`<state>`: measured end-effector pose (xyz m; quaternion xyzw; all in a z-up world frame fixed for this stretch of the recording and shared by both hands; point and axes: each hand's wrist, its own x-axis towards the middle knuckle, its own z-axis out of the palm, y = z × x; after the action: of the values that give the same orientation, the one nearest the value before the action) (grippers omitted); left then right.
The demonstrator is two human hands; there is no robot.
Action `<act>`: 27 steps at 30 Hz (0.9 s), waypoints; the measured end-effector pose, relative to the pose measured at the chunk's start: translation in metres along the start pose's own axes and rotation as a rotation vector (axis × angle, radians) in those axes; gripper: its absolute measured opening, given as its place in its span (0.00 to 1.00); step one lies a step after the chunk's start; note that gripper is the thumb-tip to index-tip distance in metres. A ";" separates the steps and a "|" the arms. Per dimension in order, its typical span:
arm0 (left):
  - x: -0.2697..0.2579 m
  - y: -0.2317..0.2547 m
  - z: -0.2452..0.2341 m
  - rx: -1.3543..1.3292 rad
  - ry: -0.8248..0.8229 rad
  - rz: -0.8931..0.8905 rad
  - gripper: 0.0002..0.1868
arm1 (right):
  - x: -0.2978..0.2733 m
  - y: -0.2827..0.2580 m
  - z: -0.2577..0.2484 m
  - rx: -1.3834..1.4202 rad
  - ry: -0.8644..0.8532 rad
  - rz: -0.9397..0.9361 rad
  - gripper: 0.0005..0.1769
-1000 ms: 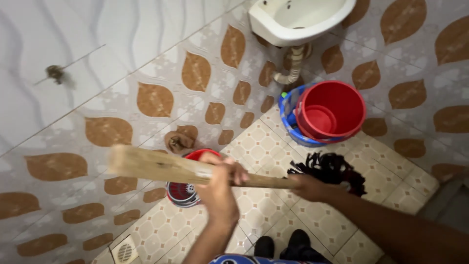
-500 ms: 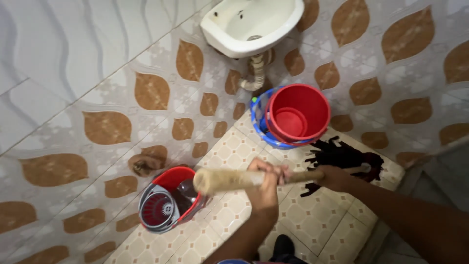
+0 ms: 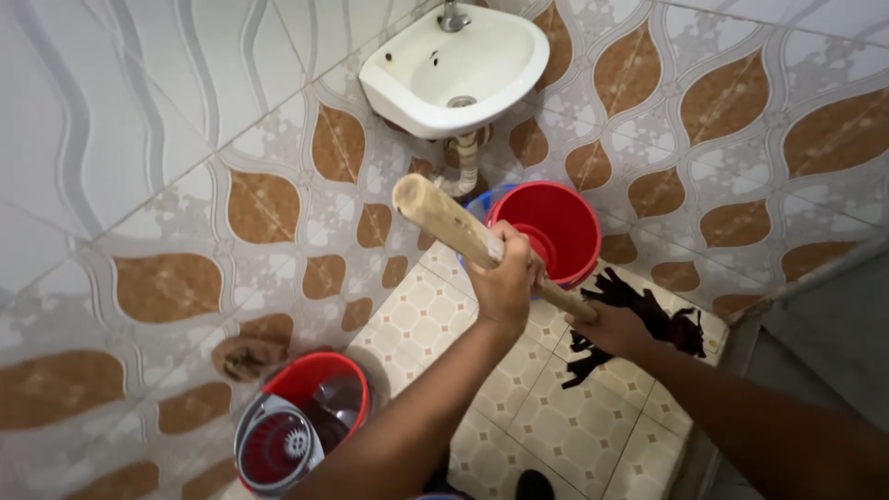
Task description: The person mops the tiled bathroom floor using a mop and a bucket of water, cleaning the areas around the toilet and sink.
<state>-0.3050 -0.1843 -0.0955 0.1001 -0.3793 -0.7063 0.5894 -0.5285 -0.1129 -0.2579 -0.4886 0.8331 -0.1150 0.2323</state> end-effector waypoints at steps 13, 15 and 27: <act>0.055 0.100 -0.056 0.020 -0.284 -0.120 0.12 | -0.011 -0.110 0.062 0.101 0.172 0.242 0.37; 0.062 0.114 -0.048 0.023 -0.303 -0.100 0.12 | -0.013 -0.124 0.067 0.225 0.228 0.256 0.37; 0.065 0.190 -0.065 0.093 -0.210 0.047 0.09 | 0.001 -0.213 0.083 0.456 0.207 -0.059 0.24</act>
<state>-0.1412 -0.2741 0.0037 0.0441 -0.4735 -0.6806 0.5574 -0.3253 -0.2169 -0.2407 -0.4335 0.7903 -0.3561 0.2465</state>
